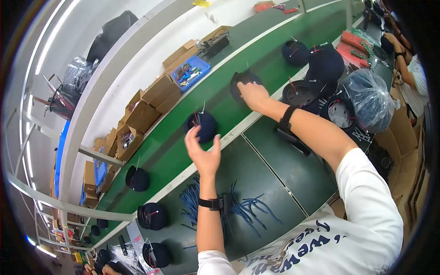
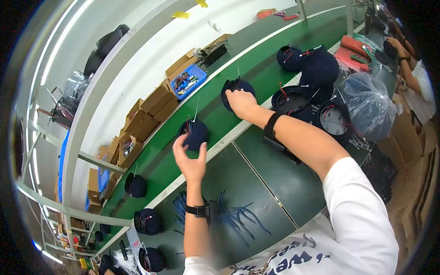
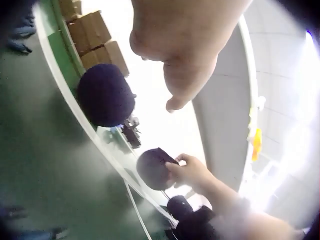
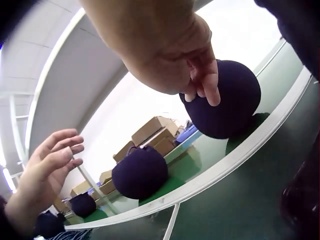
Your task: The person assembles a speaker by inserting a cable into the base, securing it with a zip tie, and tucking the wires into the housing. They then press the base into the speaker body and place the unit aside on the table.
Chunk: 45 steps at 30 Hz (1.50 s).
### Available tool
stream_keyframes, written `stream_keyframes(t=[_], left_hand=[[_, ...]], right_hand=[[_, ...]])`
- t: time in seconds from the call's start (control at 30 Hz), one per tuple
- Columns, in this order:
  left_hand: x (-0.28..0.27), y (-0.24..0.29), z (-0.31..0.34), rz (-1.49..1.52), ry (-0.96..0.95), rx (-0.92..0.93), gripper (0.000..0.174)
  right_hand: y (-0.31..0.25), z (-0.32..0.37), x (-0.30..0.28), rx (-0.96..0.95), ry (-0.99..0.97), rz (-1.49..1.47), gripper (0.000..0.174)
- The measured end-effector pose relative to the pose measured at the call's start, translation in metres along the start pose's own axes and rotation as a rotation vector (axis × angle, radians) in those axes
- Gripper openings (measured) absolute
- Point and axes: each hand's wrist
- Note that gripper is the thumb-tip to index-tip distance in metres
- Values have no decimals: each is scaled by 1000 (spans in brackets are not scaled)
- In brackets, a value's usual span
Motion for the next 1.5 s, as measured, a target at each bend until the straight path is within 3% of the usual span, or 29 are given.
stream_keyframes(t=[0.03, 0.07, 0.13, 0.23, 0.33, 0.4, 0.47, 0.5, 0.57, 0.6, 0.63, 0.67, 0.7, 0.73, 0.77, 0.87, 0.93, 0.97, 1.07, 1.13, 1.17, 1.23, 1.4, 1.5], left_hand=[[2, 22, 1, -24, -7, 52, 60], [5, 27, 2, 1, -78, 37, 66], [17, 32, 8, 157, -217, -169, 90], [15, 62, 19, 223, -343, -261, 131], [10, 52, 44, 146, -373, -147, 126], [-16, 56, 53, 236, -582, -103, 118], [-30, 51, 58, 262, -631, -57, 116], [-35, 46, 56, 302, -657, -47, 114], [-42, 42, 43, 297, -747, 8, 105], [-45, 44, 36, 303, -787, -9, 101], [-48, 42, 28, 256, -828, -40, 90], [-49, 37, 24, 180, -780, -10, 84], [-57, 45, 19, 38, -717, 41, 80], [-66, 62, 11, -101, -654, 98, 76], [-68, 85, 7, -52, -542, 80, 64], [-45, 125, 36, 80, -555, 90, 48], [-6, 144, 45, -48, -534, 277, 43], [14, 138, 51, -43, -505, 322, 46], [39, 108, 64, 36, -495, 288, 31], [30, 104, 62, 54, -531, 304, 25], [23, 103, 64, 63, -554, 303, 22], [10, 101, 65, 48, -568, 303, 21], [-15, 101, 68, 62, -667, 279, 22], [-18, 101, 68, 169, -672, 257, 19]], right_hand=[[-1, 4, 4, -21, 77, -19, 23], [-6, 11, 4, -57, 91, -63, 23], [-17, 31, -15, -116, 132, -153, 25], [-60, 104, -53, -138, 13, -184, 26], [-89, 184, -67, -190, -112, -325, 24], [-94, 222, -60, -219, -198, -459, 21], [-98, 255, -72, -251, -299, -419, 22], [-95, 262, -85, -264, -326, -591, 21], [-79, 263, -123, -298, -358, -924, 20], [-65, 258, -145, -143, -377, -1034, 14], [-46, 252, -158, -81, -265, -969, 11], [-34, 248, -158, -2, -8, -1020, 12], [-19, 238, -160, 151, 86, -1088, 11], [-2, 223, -151, 163, 134, -1009, 10], [11, 209, -144, 157, 68, -858, 10], [23, 184, -101, 129, -143, -938, 18], [16, 178, -83, 36, -243, -1000, 24], [10, 175, -74, -24, -240, -1044, 28], [10, 172, -43, 29, -226, -1085, 20], [9, 176, -34, 70, -258, -1216, 17], [5, 179, -26, 33, -172, -1247, 16], [-5, 182, -39, -40, -215, -1249, 18], [-13, 189, -39, -243, -256, -1062, 22], [-13, 189, -37, -256, -215, -1082, 17]])
Point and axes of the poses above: each hand's wrist, its own z-axis away from the middle knuckle, its own x-axis out of the palm, y = z × x, and after that the axes turned 1 degree about z, right-handed
